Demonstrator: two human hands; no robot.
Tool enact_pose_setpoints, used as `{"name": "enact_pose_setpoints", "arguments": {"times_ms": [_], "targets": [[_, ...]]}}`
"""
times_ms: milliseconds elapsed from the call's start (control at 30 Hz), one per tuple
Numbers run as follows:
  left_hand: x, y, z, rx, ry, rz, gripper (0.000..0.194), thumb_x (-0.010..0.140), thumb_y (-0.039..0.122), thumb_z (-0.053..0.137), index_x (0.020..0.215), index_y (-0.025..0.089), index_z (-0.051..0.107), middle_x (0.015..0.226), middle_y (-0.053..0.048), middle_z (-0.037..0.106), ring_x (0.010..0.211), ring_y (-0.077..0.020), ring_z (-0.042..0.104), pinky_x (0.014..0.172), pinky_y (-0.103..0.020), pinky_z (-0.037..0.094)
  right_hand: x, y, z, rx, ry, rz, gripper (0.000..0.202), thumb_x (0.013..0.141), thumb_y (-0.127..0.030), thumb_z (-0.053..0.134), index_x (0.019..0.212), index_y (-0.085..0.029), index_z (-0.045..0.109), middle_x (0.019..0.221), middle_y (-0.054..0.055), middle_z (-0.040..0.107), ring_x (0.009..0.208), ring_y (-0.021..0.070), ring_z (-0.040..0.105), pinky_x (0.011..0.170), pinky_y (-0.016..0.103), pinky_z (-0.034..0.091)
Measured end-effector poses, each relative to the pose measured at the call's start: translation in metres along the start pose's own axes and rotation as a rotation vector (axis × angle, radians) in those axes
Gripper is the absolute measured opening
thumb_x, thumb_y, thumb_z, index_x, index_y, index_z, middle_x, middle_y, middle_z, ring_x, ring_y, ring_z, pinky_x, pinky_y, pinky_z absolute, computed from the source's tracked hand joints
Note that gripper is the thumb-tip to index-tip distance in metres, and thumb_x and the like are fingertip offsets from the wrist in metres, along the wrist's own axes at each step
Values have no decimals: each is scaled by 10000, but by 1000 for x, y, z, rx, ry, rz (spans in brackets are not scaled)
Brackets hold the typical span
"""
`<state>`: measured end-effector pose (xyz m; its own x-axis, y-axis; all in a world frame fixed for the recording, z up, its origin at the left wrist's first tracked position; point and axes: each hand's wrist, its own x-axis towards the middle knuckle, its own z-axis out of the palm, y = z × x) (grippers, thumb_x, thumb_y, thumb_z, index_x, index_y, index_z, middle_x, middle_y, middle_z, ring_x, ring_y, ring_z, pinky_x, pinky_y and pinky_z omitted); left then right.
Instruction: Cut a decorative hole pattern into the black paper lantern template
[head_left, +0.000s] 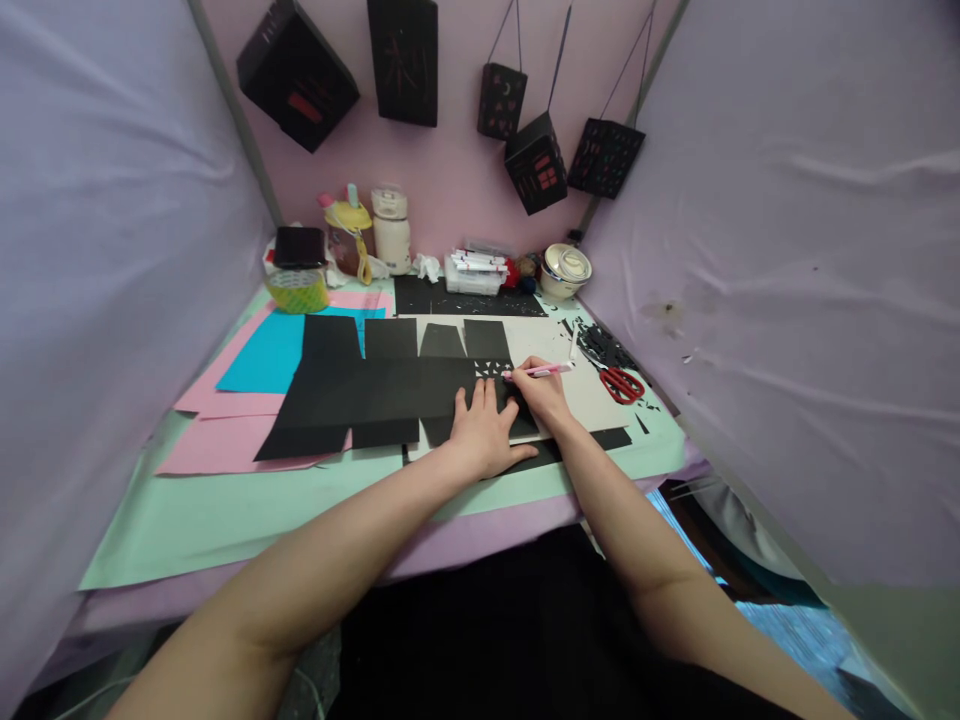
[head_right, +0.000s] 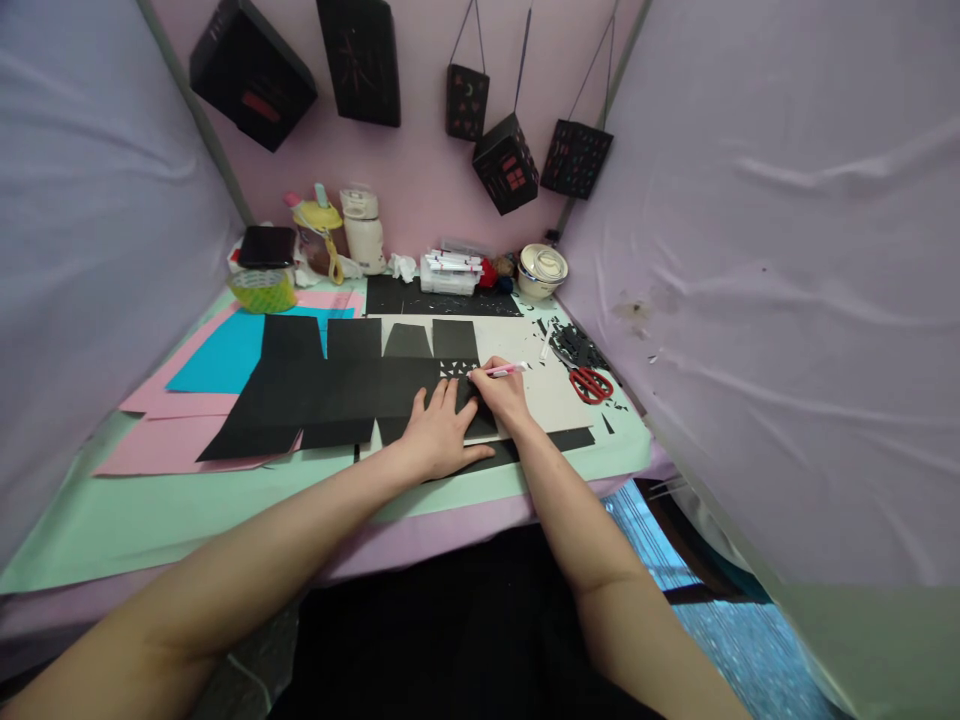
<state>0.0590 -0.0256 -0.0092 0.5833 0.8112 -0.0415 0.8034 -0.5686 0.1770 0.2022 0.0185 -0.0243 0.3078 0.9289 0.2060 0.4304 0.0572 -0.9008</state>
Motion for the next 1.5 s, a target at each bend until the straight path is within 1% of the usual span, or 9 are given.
{"name": "enact_pose_setpoints", "arguments": {"times_ms": [233, 400, 633, 833, 967, 1233, 1333, 1400, 1500], "targets": [[0, -1, 1, -4, 12, 6, 903, 770, 794, 418, 1455, 208, 385, 1577, -203, 207, 1452, -402, 115, 1118, -612, 98, -1, -3, -1, -14, 26, 5, 154, 659, -288, 553, 554, -201, 483, 560, -44, 525, 591, 116, 469, 577, 242, 362], [0, -1, 0, 5, -11, -9, 907, 768, 800, 407, 1459, 213, 381, 1581, -181, 213, 1455, -389, 109, 1124, -602, 92, -2, -3, -3, 64, 28, 2, 120, 664, -271, 533, 574, -204, 492, 586, -38, 548, 608, 120, 487, 593, 243, 377], [1, -2, 5, 1, 23, 6, 906, 767, 805, 402, 1457, 218, 383, 1582, -182, 207, 1453, -395, 107, 1122, -604, 84, -1, -2, -7, 62, -99, -10, 116, 675, -290, 559, 608, -195, 569, 648, -20, 604, 685, 139, 548, 666, 256, 416], [1, -2, 3, 0, 14, 10, 899, 774, 790, 413, 1456, 204, 384, 1580, -204, 194, 1454, -399, 105, 1117, -612, 92, 3, -5, -13, 78, -179, -1, 134, 667, -298, 564, 674, -188, 640, 710, -2, 651, 735, 154, 569, 699, 265, 424], [0, -1, 1, 12, 6, 6, 904, 775, 794, 405, 1463, 207, 377, 1580, -201, 198, 1455, -398, 101, 1116, -616, 95, 5, -5, -14, 82, -196, 16, 127, 658, -285, 565, 674, -185, 641, 694, -2, 654, 710, 148, 566, 684, 266, 418], [0, 0, 0, 16, 0, 8, 918, 780, 787, 409, 1476, 191, 356, 1572, -230, 195, 1454, -399, 108, 1113, -620, 102, 4, -4, -13, 79, -202, 26, 121, 660, -284, 578, 682, -182, 639, 730, 2, 678, 755, 156, 598, 694, 260, 428], [0, 0, 1, 23, 6, 6, 914, 779, 792, 404, 1474, 199, 360, 1574, -222, 199, 1454, -396, 112, 1114, -617, 103, 6, -6, -15, 50, -214, 37, 123, 665, -287, 588, 693, -181, 643, 733, -3, 676, 748, 148, 593, 686, 250, 422], [0, 0, 1, 27, 3, -1, 911, 777, 797, 399, 1472, 209, 363, 1577, -205, 203, 1454, -392, 114, 1117, -611, 104, 12, -8, -16, 30, -256, 48, 121, 662, -277, 591, 698, -177, 649, 733, -1, 679, 743, 145, 597, 685, 245, 424], [0, 0, 0, 29, -2, -7, 912, 778, 799, 395, 1476, 213, 356, 1582, -186, 204, 1456, -385, 111, 1122, -602, 100, 24, -10, -18, 21, -371, 52, 111, 645, -240, 593, 696, -165, 656, 718, 6, 682, 717, 141, 602, 672, 238, 429]]}}
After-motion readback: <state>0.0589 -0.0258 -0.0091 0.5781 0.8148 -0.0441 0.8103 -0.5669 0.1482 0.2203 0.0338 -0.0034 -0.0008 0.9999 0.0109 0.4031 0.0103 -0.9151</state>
